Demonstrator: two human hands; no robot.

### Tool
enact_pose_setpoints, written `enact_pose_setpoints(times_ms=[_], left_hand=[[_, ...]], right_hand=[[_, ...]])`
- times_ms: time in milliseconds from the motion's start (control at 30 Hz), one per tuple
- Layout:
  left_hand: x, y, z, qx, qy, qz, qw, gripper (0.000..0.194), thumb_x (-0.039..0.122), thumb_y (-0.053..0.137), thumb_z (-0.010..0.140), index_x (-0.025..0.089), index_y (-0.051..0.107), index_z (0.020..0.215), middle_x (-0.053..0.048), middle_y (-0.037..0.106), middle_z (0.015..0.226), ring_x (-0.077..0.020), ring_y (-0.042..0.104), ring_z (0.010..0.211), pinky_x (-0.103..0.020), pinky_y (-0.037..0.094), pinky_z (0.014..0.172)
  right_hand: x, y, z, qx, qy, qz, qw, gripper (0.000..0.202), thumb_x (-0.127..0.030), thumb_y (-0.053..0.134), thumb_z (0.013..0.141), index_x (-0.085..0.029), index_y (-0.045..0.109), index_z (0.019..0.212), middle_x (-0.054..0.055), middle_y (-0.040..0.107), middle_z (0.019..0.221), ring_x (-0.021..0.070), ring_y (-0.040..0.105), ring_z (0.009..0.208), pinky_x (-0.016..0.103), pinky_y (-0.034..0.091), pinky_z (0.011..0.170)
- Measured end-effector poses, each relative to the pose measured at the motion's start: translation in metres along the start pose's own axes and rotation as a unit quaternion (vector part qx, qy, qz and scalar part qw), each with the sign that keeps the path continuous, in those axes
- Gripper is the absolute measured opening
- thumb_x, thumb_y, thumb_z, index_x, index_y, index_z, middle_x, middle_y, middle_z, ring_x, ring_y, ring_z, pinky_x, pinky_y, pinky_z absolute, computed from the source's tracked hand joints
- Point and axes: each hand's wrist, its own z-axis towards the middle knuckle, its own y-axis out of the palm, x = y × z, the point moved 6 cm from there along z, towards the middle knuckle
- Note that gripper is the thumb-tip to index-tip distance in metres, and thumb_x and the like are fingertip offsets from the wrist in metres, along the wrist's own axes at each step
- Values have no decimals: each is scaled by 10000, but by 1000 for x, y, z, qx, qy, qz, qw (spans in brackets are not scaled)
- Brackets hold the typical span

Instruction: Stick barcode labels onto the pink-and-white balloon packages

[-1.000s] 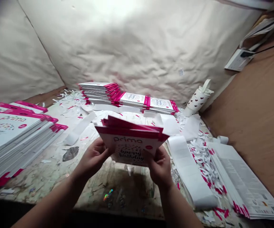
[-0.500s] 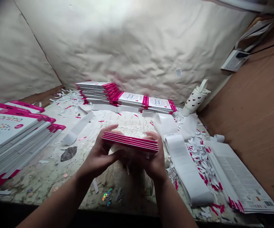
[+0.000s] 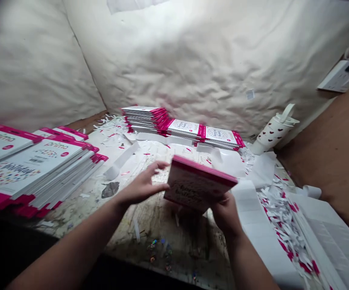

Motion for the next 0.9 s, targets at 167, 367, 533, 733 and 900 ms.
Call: enact_pose_setpoints(times_ms=[167,367,533,733,900], left_hand=[[-64,-116,26,167,-194,356,899,563,391,530,779,80,446,1240,-232,481,1239,-398,365,1210,-553,303,958],[-68,-52,38,-18,-100,387,916,374,162,426,819,131,563,1166,-172,597,1067,-291,563,947,-401,423,795],[-14,73,-7,-180,50,349,918,346,189,485,827,241,569,1158,-89,624,990,-245,573,892,-355,428,764],[-6,108,-29,-255,71,331,906,216,180,496,821,159,627,991,-138,628,947,-281,589,837,-388,449,700],[-15,100,-13,-277,54,312,907,264,338,573,766,149,630,941,-109,647,840,-271,605,742,-353,455,625]], right_hand=[[-17,-40,-7,149,-23,96,984,479,-213,757,635,-294,630,1090,12,685,1084,227,609,1039,450,445,961],[-30,-53,-13,184,-7,101,978,516,-240,664,723,-300,530,1218,28,612,1217,247,542,1152,505,420,991],[-35,-75,-17,191,54,78,977,436,-263,621,702,-231,586,1135,73,674,1090,295,613,1045,525,460,933],[-23,-13,-49,-109,249,129,954,461,-243,684,614,-138,616,1058,130,705,963,325,657,927,497,515,802],[2,30,-61,-271,342,173,883,387,-219,712,598,-98,631,957,143,708,920,297,666,903,426,529,783]])
